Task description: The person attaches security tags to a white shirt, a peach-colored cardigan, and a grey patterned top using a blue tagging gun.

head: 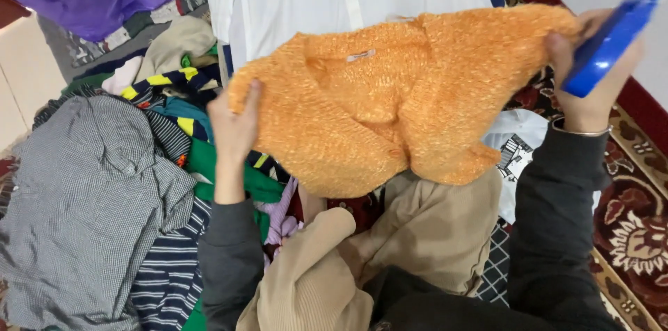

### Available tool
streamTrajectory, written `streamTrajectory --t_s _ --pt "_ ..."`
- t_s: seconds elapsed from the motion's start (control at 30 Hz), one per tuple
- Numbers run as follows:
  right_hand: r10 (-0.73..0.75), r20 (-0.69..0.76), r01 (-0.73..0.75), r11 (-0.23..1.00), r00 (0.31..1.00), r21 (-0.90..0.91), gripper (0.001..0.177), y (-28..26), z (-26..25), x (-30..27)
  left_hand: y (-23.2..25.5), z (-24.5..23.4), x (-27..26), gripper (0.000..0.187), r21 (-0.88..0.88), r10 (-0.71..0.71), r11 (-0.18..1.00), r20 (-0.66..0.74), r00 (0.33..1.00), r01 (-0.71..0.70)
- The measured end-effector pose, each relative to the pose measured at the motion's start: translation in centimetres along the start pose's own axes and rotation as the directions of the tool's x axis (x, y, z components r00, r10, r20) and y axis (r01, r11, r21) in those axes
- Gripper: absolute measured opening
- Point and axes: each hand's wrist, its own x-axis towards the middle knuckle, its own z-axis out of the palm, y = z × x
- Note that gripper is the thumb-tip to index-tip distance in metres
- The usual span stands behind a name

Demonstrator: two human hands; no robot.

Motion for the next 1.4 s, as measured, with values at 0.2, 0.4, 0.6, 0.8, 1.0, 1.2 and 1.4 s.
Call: streamTrajectory --t_s 0.2,0.4,0.6,0.8,1.0,1.2,1.4 --pt "-0.003 -0.243 0.04 0.988 0.97 0.146 0.032 0.4 0.4 2.6 -1.0 -4.5 5.0 0.053 0.127 0.076 0.99 -0.084 0.994 -0.064" --pt "0.2 -0.034 -0.203 0.959 0.979 -0.2 0.019 5.4 5.3 3.4 -6.4 -0.1 9.2 0.047 0.534 -0.04 0.845 0.142 0.989 -0.042" --pt "0.255 -0.005 -0.249 0.941 0.967 -0.23 0.032 4.6 7.4 2.1 -8.3 3.3 7.9 0.041 0.631 0.285 0.735 0.046 0.958 -0.249" --pt "0.167 -0.008 -0.164 0.955 0.986 -0.246 0.02 -1.3 7.5 4.5 -1.6 6.8 7.5 0.031 0.482 0.445 0.746 0.15 0.883 -0.458" --pt "0.179 0.154 -0.192 0.979 0.972 0.068 0.02 -3.9 6.8 6.3 0.5 13.1 3.9 0.037 0.316 0.297 0.844 0.398 0.868 -0.434" --pt "0.35 0.168 -0.381 0.899 0.922 0.218 0.019 -6.4 7.7 6.7 -1.8 16.0 3.4 0.079 0.51 0.09 0.589 0.729 0.678 -0.627" --pt "0.222 0.345 -0.41 0.453 0.912 0.792 0.018 -8.1 8.0 7.3 -0.8 15.4 4.0 0.089 0.449 -0.002 0.672 0.796 0.605 -0.588"
